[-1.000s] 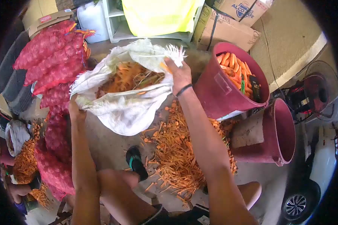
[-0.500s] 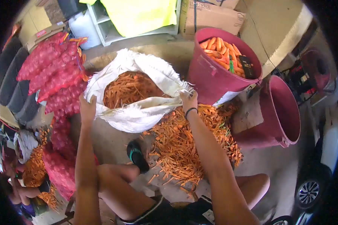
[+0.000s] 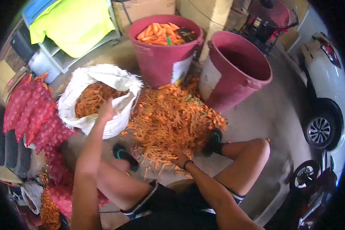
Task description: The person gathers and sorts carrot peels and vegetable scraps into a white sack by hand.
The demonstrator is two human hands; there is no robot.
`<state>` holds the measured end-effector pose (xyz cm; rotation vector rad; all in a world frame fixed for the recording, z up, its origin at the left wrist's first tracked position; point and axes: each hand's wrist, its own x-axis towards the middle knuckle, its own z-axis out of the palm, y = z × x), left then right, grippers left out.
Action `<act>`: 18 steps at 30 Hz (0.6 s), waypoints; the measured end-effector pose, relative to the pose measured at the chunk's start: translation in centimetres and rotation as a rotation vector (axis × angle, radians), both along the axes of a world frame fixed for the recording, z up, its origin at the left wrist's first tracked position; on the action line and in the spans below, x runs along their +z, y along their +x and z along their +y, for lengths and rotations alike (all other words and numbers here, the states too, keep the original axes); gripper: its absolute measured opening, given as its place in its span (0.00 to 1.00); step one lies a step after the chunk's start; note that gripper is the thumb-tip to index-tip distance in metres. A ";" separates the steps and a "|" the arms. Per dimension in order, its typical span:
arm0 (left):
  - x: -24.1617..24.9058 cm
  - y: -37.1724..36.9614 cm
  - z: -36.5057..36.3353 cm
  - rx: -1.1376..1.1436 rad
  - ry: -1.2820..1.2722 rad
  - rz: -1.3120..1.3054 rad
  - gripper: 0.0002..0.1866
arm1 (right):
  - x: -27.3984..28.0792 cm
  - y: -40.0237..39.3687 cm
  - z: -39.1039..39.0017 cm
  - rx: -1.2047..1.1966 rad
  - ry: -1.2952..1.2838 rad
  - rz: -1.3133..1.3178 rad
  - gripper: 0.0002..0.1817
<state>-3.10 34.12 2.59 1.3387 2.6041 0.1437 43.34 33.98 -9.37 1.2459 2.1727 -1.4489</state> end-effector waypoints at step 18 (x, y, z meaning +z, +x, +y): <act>-27.7 24.1 -5.5 1.137 -0.037 -1.159 0.56 | -22.2 6.5 0.9 -1.961 -0.700 -0.027 0.42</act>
